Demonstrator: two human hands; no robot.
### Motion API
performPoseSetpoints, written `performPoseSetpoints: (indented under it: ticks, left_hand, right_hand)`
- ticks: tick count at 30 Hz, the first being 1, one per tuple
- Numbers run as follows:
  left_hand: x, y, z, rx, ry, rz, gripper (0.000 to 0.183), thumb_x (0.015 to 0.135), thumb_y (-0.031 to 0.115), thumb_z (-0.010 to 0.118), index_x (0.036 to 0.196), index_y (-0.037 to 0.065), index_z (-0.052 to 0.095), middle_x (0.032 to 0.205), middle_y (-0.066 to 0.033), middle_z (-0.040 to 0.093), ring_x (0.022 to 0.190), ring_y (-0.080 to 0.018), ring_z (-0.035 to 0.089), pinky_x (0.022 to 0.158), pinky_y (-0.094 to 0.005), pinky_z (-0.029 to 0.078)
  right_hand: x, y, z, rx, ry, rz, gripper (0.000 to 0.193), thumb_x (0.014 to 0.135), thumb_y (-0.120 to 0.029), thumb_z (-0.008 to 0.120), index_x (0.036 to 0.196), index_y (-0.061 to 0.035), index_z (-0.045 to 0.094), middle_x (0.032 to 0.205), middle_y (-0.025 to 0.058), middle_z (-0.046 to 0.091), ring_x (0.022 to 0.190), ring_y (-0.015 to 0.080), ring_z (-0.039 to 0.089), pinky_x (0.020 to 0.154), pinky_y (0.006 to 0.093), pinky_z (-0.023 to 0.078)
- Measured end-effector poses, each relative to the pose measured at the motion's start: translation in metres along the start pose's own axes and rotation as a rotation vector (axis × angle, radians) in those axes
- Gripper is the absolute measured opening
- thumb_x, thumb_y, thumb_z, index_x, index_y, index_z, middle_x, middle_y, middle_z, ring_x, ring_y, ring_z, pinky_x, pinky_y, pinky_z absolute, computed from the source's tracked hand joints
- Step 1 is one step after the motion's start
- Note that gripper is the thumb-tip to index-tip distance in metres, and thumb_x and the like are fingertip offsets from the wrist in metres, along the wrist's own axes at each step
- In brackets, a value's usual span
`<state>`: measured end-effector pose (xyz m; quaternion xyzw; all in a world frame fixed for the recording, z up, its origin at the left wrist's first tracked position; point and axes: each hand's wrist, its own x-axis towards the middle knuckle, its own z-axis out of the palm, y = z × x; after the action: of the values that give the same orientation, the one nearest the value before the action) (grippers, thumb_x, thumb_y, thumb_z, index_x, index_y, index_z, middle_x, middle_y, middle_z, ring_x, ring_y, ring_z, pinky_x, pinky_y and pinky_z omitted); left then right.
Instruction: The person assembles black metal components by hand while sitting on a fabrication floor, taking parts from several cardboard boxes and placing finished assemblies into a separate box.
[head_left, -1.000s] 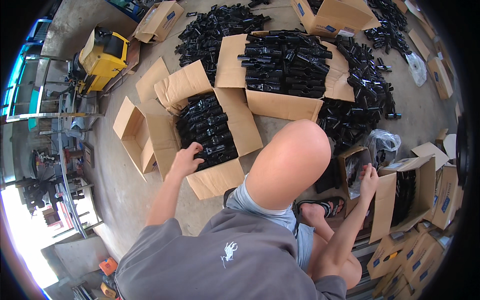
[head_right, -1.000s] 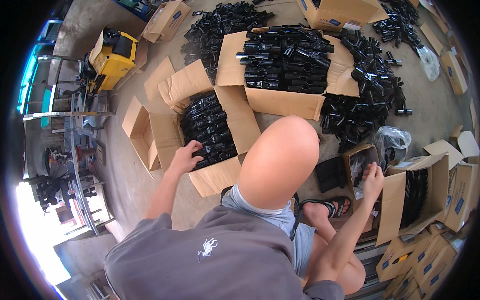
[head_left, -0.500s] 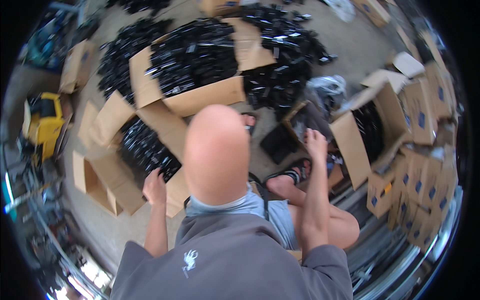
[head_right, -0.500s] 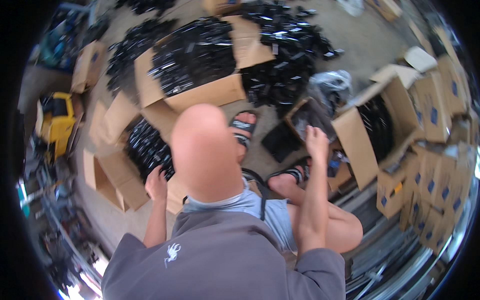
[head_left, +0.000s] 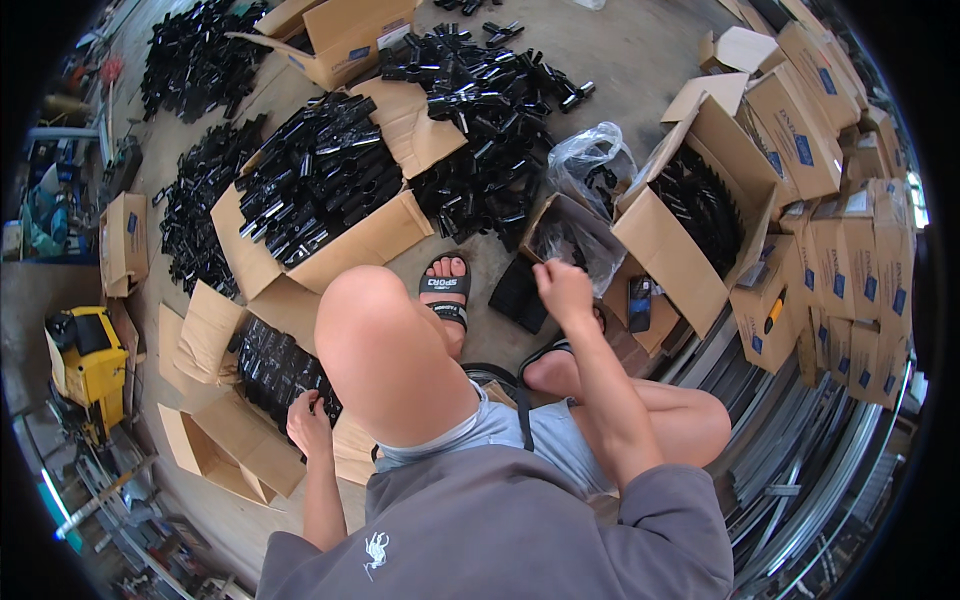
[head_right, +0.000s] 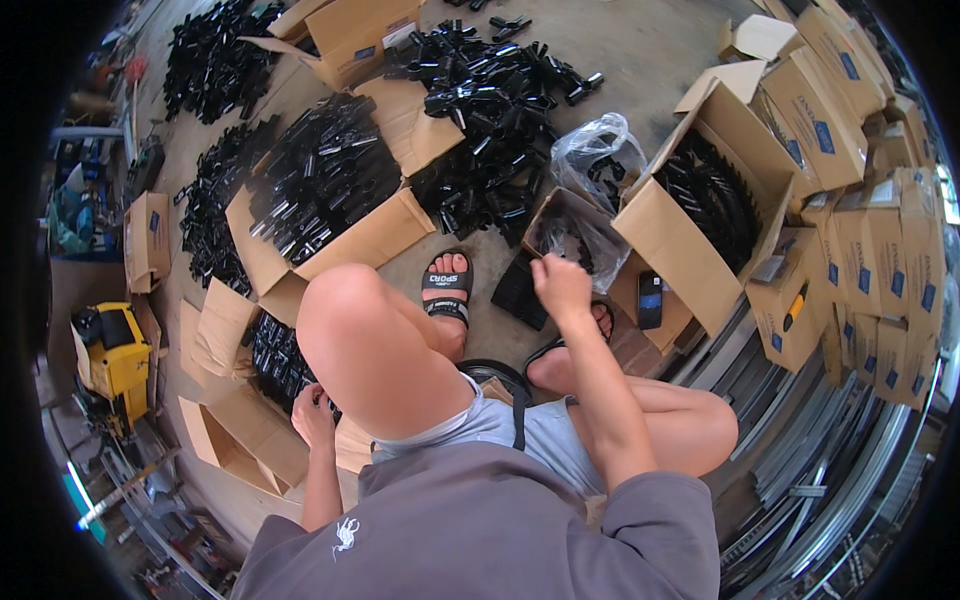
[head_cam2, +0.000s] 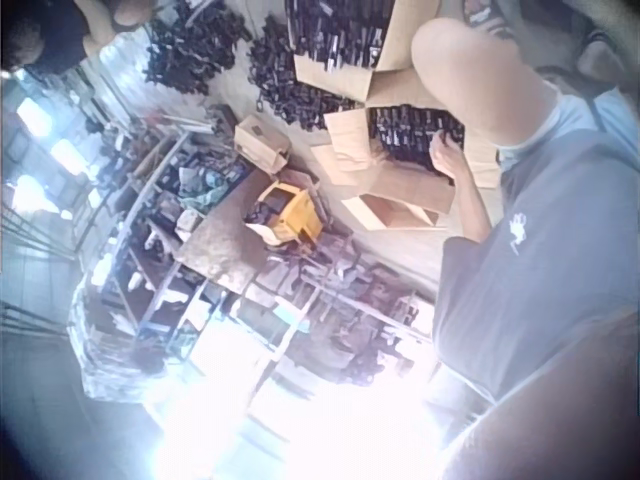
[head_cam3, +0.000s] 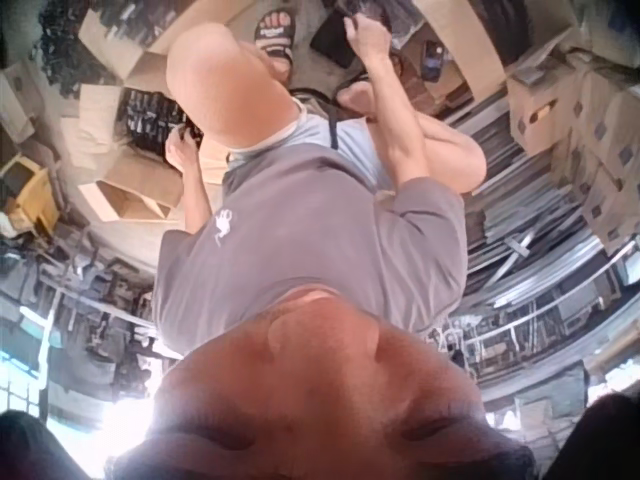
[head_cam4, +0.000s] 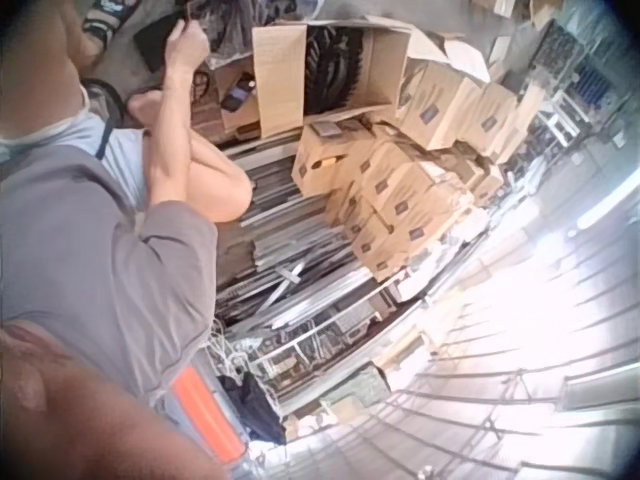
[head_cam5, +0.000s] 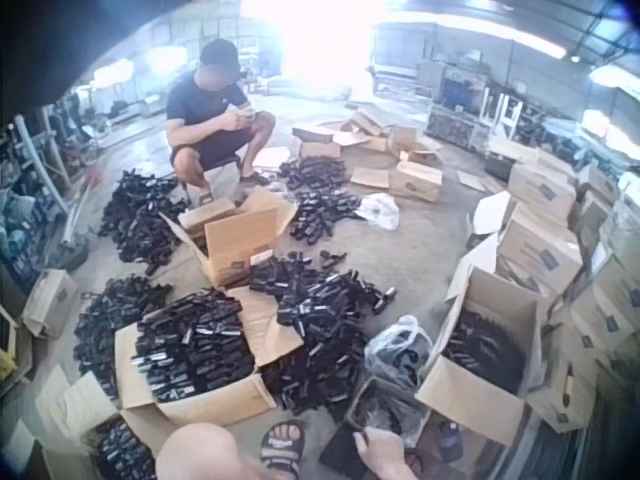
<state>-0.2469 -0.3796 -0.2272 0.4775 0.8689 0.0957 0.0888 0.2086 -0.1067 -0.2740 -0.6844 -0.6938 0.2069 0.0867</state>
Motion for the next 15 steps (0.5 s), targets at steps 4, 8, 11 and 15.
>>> performPoseSetpoints:
  ticks: [4, 8, 11, 15]
  left_hand:
    - [0.005, 0.006, -0.007, -0.02, -0.05, 0.0, 0.015, 0.084, 0.007, 0.073, 0.099, 0.004, 0.071, 0.092, -0.0104, 0.075, 0.09, -0.0296, 0.071, 0.082, -0.0431, 0.054]
    - [0.008, 0.015, -0.014, -0.036, -0.084, -0.008, 0.023, 0.086, 0.009, 0.075, 0.109, 0.008, 0.071, 0.1, -0.0084, 0.075, 0.097, -0.0291, 0.07, 0.086, -0.0425, 0.053]
    - [0.014, 0.032, -0.02, -0.071, -0.02, -0.007, 0.025, 0.088, 0.011, 0.075, 0.112, 0.007, 0.071, 0.103, -0.0099, 0.075, 0.099, -0.0296, 0.07, 0.087, -0.0425, 0.053]
    - [0.034, 0.06, -0.035, -0.167, 0.021, 0.012, 0.029, 0.089, 0.011, 0.075, 0.117, 0.005, 0.071, 0.106, -0.0128, 0.075, 0.099, -0.0308, 0.071, 0.087, -0.0422, 0.055]
  right_hand:
    - [-0.025, 0.009, 0.064, -0.306, 0.031, -0.123, 0.019, 0.092, -0.022, 0.067, 0.103, -0.007, 0.065, 0.095, 0.0121, 0.069, 0.09, 0.0294, 0.07, 0.074, 0.0414, 0.058]
    - [-0.032, 0.03, 0.078, -0.501, 0.128, -0.154, 0.013, 0.083, -0.014, 0.066, 0.095, -0.0096, 0.067, 0.093, 0.0086, 0.064, 0.088, 0.0246, 0.067, 0.073, 0.0357, 0.054]
    - [-0.029, 0.036, 0.078, -0.491, 0.116, -0.193, 0.01, 0.083, -0.013, 0.066, 0.092, -0.01, 0.066, 0.092, 0.0084, 0.064, 0.087, 0.0243, 0.067, 0.073, 0.0367, 0.054]
    - [-0.033, 0.025, 0.068, -0.33, 0.104, -0.177, 0.009, 0.082, -0.009, 0.065, 0.091, -0.0082, 0.065, 0.09, 0.0106, 0.064, 0.088, 0.0282, 0.067, 0.075, 0.0407, 0.055]
